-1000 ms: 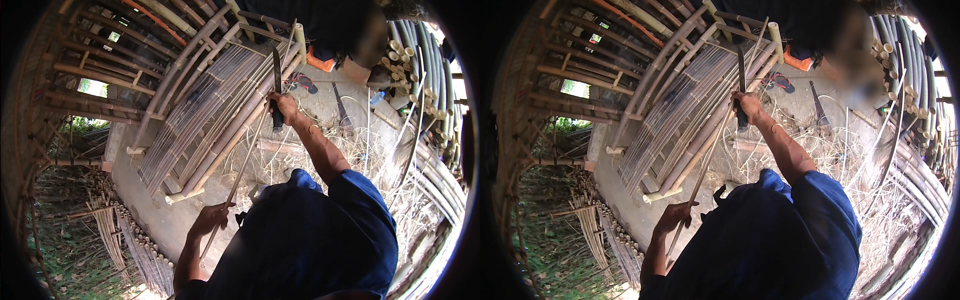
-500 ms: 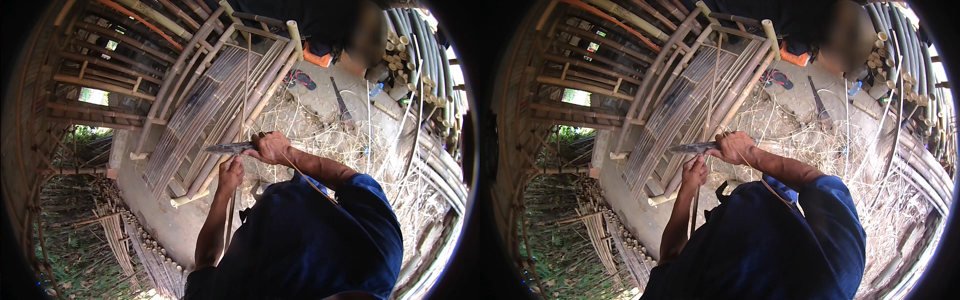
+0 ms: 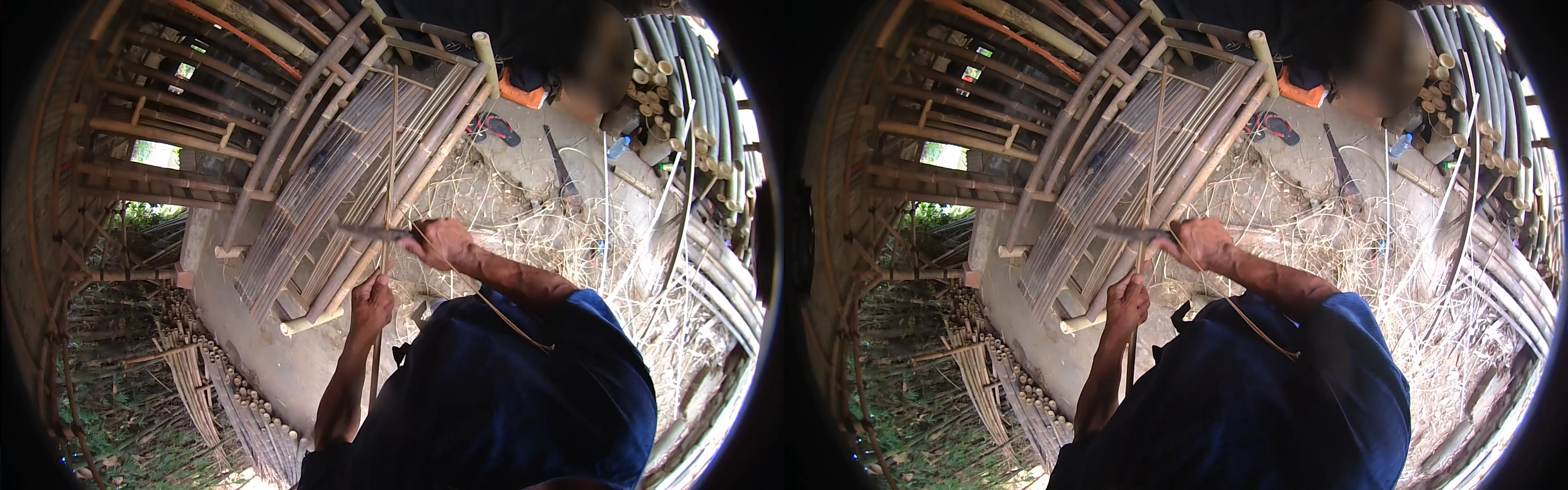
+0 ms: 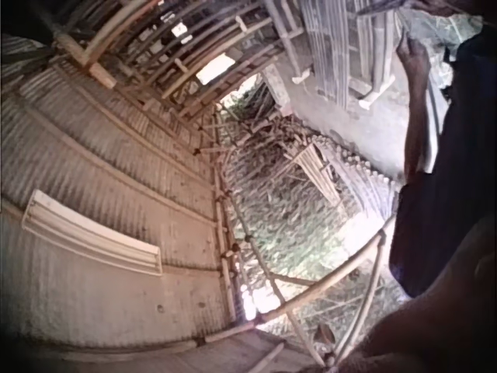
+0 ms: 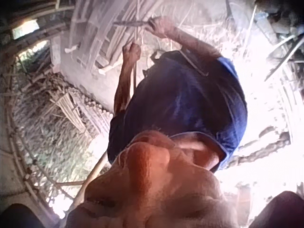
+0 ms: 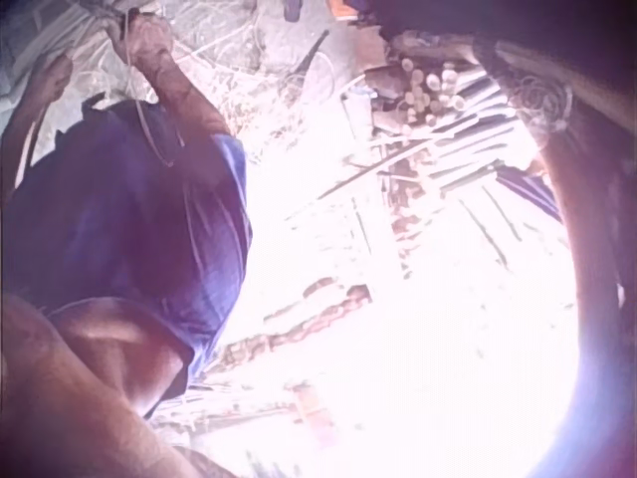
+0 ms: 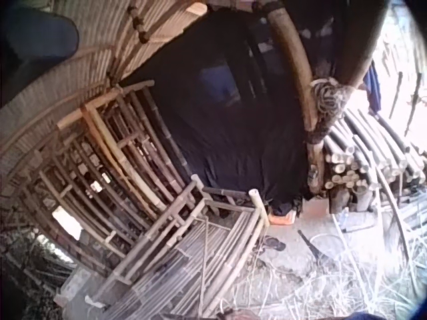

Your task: The person uses a knife to split long bamboo poles into thin strips. They hold the bamboo against a wooden frame and repeatedly strike the knife with their hand to drive it through the material. The person occasionally adjusts the bamboo and places the finished strips onto a nearby rack.

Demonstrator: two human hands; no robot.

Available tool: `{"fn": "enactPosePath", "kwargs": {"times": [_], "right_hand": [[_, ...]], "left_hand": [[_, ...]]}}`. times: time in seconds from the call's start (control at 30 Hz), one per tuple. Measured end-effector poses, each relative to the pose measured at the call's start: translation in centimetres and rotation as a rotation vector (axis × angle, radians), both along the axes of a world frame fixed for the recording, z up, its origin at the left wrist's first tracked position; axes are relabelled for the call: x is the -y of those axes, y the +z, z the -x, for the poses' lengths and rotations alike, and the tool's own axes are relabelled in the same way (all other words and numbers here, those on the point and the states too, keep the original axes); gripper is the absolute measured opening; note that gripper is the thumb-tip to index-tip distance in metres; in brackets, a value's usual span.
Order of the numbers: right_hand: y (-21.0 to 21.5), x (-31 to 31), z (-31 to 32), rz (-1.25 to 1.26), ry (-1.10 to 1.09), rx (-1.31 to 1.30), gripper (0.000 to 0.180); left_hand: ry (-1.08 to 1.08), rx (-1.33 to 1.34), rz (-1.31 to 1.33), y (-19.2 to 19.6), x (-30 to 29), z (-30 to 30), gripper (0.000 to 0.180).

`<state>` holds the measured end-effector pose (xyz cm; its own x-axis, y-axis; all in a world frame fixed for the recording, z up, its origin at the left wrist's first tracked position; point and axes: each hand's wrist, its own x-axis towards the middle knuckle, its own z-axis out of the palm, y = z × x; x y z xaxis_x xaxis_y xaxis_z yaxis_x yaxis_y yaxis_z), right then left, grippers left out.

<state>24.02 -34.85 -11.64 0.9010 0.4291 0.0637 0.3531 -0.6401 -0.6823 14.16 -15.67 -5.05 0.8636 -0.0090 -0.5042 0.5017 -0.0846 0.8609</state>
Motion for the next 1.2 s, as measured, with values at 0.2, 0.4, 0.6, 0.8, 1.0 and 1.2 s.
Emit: {"fn": "enactPosePath", "kwargs": {"times": [0.2,0.4,0.6,0.8,1.0,1.2], "right_hand": [[-0.2,1.1,-2.0,0.084,0.056,-0.13,0.073],[0.7,3.2,-6.3,0.241,-0.12,-0.265,0.082],[-3.9,11.6,-14.9,0.108,-0.457,-0.145,0.088],[-7.4,23.4,-20.4,0.26,-0.691,0.065,0.089],[-6.6,20.9,-14.4,-0.596,-0.785,-0.313,0.076],[-5.8,4.2,0.7,-0.839,-0.57,-0.718,0.059]], "left_hand": [[-0.009,0.007,-0.024,0.3,0.1,0.8,0.039],[-0.131,0.051,-0.131,1.7,-0.6,3.4,0.039],[-0.268,0.002,-0.269,5.5,-1.9,9.5,0.04],[-0.622,-0.13,-0.62,7.9,-8.1,16.1,0.042],[-0.286,-0.107,-0.135,4.0,-6.1,11.1,0.046],[-0.344,-0.086,-0.013,-3.6,-1.2,1.1,0.051]]}}
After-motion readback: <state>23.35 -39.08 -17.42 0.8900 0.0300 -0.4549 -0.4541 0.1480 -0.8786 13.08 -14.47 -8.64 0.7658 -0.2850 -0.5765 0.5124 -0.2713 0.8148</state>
